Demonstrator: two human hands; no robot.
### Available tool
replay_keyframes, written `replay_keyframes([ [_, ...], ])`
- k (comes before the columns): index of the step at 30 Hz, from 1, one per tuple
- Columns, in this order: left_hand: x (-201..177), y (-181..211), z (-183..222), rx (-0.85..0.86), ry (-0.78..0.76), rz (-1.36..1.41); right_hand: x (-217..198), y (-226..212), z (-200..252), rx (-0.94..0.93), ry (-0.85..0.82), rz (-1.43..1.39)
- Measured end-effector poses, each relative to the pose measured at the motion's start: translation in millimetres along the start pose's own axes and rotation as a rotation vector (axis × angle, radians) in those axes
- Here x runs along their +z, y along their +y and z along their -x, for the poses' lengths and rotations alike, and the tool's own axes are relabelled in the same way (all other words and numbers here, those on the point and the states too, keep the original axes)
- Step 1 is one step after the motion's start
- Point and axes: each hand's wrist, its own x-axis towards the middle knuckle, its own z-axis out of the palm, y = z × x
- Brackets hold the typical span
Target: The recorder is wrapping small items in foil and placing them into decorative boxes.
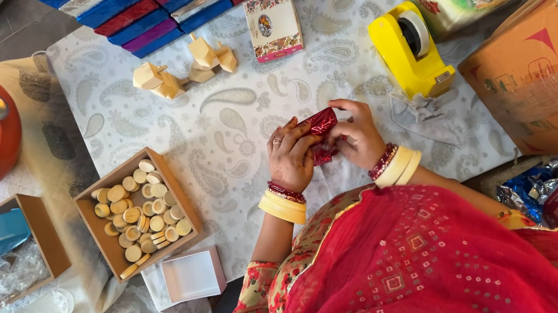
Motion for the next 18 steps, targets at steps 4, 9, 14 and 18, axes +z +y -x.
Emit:
replay_keyframes([
  [4, 3.4, -0.1, 0.8, -0.039, 0.047, -0.009, -5.2, -5.1, 11.1, -0.033, 0.068, -0.004],
  [9, 10.4, -7.0, 4.9, -0.057, 0.074, 0.019, -9.0, -19.7, 4.5, -0.283, 0.052, 0.289],
  [14, 10.2, -12.3, 8.6, -0.010, 0.093, 0.036, 7.5, -1.3, 14.3, -0.169, 0.072, 0.234],
  [18, 13.2, -12.1, 10.6, -0.003, 0.120, 0.030, 14.0, -1.5, 13.8, 0.093, 0.111, 0.054],
])
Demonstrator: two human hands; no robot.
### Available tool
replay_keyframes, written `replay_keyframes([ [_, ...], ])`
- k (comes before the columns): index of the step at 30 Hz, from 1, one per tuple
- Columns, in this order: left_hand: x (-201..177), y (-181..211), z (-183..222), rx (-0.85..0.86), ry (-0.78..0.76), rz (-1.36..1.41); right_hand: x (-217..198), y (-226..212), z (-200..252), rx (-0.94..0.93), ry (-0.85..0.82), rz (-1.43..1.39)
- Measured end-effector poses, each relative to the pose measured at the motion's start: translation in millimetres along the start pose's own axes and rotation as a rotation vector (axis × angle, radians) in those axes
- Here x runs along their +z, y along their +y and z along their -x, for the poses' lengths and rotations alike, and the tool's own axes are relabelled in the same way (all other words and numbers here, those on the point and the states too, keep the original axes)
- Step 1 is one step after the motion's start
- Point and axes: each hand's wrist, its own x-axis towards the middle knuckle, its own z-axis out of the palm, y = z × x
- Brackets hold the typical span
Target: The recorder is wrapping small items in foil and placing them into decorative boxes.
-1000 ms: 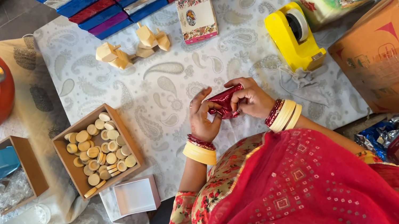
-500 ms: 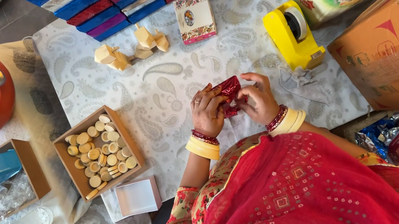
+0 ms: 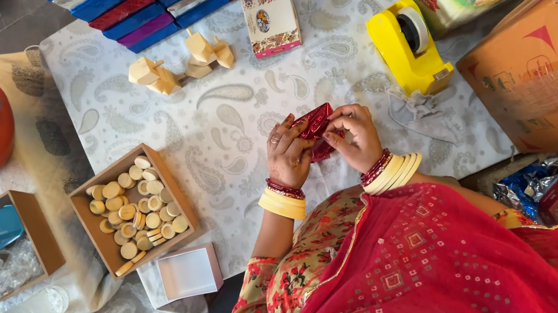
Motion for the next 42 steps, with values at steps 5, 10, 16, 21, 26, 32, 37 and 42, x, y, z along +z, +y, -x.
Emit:
replay_keyframes([
  [5, 3.2, -2.9, 0.2, 0.021, 0.022, 0.022, 3.8, -2.7, 0.9, 0.235, 0.096, -0.275],
  [10, 2.7, -4.9, 0.4, 0.001, 0.010, 0.024, 4.6, -1.1, 3.3, 0.322, 0.153, -0.188],
  [16, 5.9, -6.2, 1.8, -0.012, 0.005, 0.021, 22.4, 38.0, 15.7, 0.476, 0.162, -0.631],
  [21, 0.7, -12.8, 0.4, -0.055, 0.047, 0.048, 4.0, 73.1, 20.8, 0.932, 0.254, -0.871],
  [26, -3.7, -10.6, -2.7, -0.102, 0.025, 0.096, -39.0, 71.6, 35.5, 0.344, 0.316, -0.080],
  [32, 9.1, -13.8, -2.5, -0.068, 0.031, 0.086, -52.9, 110.3, 57.0, 0.493, -0.211, 0.158],
  [37, 7.9, -5.0, 1.1, -0.053, 0.019, 0.041, -55.3, 85.2, 47.7, 0.151, 0.038, 0.317],
  [42, 2.9, 3.9, 1.5, -0.031, 0.033, 0.015, -62.4, 87.2, 54.6, -0.041, -0.187, 0.521],
])
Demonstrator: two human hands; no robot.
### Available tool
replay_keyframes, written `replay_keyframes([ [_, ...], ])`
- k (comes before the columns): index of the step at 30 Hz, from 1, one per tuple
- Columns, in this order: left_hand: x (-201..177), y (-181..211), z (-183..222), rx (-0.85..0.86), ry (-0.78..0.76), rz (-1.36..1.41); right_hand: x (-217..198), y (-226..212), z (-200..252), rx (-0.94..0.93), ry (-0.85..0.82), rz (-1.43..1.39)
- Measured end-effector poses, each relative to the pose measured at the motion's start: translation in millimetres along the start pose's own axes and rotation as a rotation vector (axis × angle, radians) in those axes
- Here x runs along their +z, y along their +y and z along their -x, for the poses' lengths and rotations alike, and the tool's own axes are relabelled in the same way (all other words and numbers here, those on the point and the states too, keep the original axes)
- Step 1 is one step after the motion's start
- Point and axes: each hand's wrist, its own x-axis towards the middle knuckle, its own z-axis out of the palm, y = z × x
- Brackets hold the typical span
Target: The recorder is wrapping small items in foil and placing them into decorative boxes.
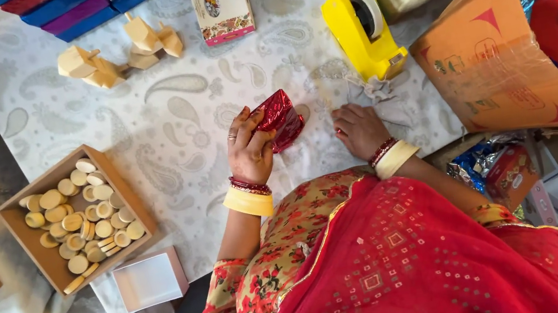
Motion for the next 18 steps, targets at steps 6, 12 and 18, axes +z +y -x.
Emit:
replay_keyframes([
  [6, -0.7, 1.5, 0.0, 0.002, 0.005, -0.001, -32.9, 1.8, 10.6, -0.081, -0.360, 0.034],
  [12, 2.2, 0.9, 1.2, -0.015, 0.013, -0.018, -38.7, -3.6, 11.7, -0.058, -0.087, -0.296],
  [18, 2.7, 2.5, 1.3, 0.003, 0.017, -0.023, -9.3, 23.0, 20.4, 0.152, -0.216, -0.415],
])
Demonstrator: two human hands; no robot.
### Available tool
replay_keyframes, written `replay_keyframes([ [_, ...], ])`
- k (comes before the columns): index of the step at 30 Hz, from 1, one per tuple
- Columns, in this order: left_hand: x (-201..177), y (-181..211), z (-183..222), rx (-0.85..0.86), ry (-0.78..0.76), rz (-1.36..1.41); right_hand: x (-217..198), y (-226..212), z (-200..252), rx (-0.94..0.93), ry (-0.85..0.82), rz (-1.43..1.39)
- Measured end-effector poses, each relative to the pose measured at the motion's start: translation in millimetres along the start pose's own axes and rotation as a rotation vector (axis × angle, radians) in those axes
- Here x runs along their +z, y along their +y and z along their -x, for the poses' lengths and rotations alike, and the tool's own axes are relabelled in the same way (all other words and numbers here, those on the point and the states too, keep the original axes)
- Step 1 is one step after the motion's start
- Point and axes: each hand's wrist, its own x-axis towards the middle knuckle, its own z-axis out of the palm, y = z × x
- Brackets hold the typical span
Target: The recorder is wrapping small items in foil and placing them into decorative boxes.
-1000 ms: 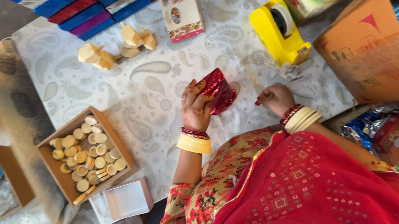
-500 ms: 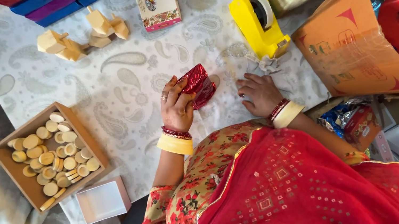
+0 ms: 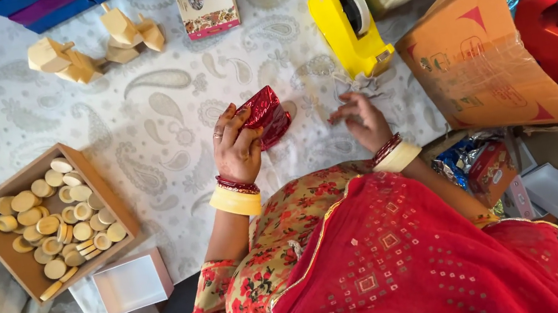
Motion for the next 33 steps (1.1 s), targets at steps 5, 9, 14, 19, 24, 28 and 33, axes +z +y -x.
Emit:
replay_keyframes([
  [5, 0.7, -2.1, 1.4, 0.002, -0.009, -0.003, 4.9, 6.3, -11.4, 0.264, 0.131, -0.990],
  [9, 0.1, -2.2, 1.0, -0.002, -0.007, 0.002, 21.0, 16.4, -12.1, 0.191, 0.041, -0.711],
  [14, 0.0, -1.1, 1.9, 0.003, -0.006, 0.004, 36.9, 31.3, -16.8, 0.325, 0.201, -0.865],
  [19, 0.0, -3.6, 1.0, 0.005, -0.002, 0.010, 36.3, 23.6, -28.2, 0.378, 0.173, -0.965],
  [24, -0.5, -3.3, 0.5, -0.002, -0.007, 0.003, 26.9, 0.2, -33.7, 0.498, 0.155, -0.979],
  [28, 0.8, -1.8, -0.4, -0.006, 0.004, -0.003, 20.6, -3.4, -30.6, 0.468, 0.163, -0.935],
  [33, -6.3, 3.2, -3.4, -0.008, 0.001, -0.008, 1.9, -39.2, -34.8, 0.317, 0.105, -1.404],
])
